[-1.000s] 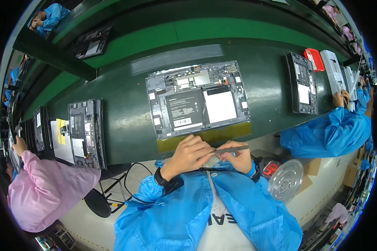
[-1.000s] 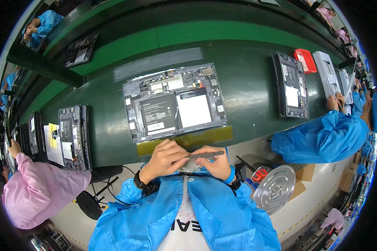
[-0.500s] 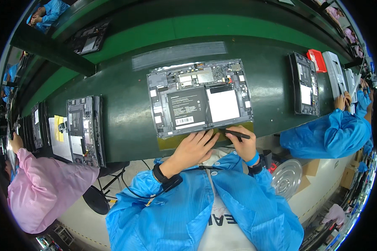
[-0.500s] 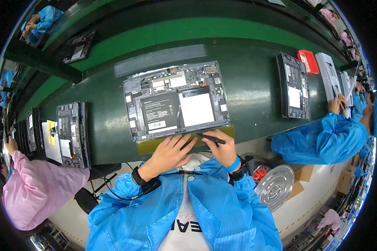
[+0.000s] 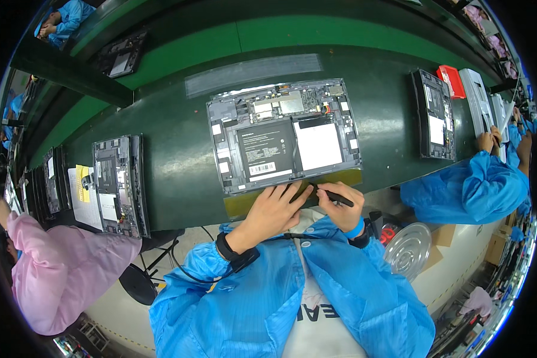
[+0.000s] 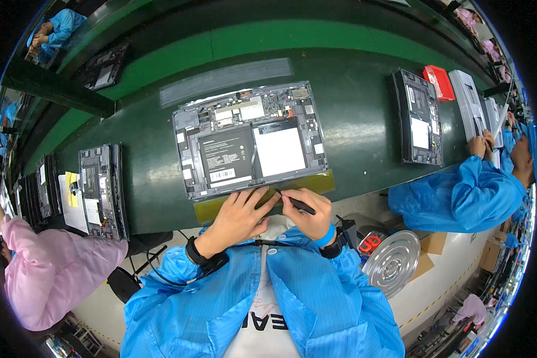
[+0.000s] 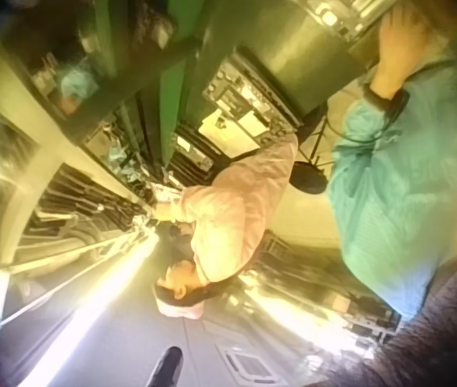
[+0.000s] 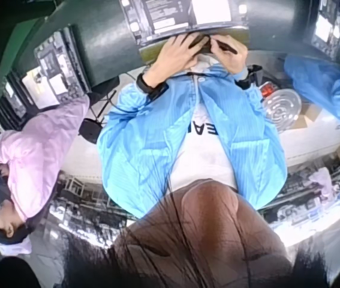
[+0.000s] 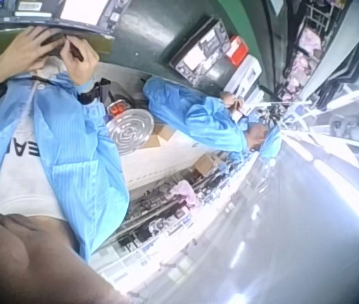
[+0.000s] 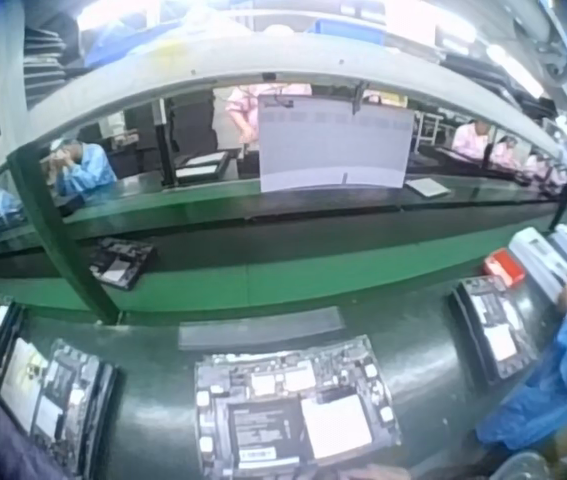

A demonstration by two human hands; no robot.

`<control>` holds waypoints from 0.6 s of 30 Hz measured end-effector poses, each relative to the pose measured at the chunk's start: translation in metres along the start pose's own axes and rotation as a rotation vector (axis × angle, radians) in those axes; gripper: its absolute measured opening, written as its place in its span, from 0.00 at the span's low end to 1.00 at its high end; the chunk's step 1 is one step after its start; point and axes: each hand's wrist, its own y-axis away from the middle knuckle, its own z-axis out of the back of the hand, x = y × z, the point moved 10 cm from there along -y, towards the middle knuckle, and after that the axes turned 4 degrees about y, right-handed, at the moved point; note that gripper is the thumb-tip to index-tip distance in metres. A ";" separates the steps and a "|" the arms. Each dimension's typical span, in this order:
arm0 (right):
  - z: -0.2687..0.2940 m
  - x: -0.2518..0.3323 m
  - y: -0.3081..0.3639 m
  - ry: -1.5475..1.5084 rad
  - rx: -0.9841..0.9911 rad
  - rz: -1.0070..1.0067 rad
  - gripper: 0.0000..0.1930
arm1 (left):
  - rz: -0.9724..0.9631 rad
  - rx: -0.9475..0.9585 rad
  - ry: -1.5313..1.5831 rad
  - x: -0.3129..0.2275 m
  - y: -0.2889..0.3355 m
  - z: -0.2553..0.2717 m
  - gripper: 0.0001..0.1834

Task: The person installs internal components and manages ribbon cables inside tablet or small laptop housings, using tweezers and a spudger to precisely position the components and cables.

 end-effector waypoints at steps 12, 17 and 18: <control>0.063 0.035 -0.058 -0.219 -0.023 0.009 0.13 | -0.335 -0.322 -0.201 -0.027 0.017 0.103 0.35; 0.048 0.024 -0.086 -0.114 -0.007 0.042 0.13 | -0.013 -0.084 -0.161 0.030 -0.023 0.102 0.41; 0.045 0.026 -0.090 -0.059 0.016 0.065 0.14 | -0.001 -0.045 -0.116 0.034 -0.025 0.098 0.41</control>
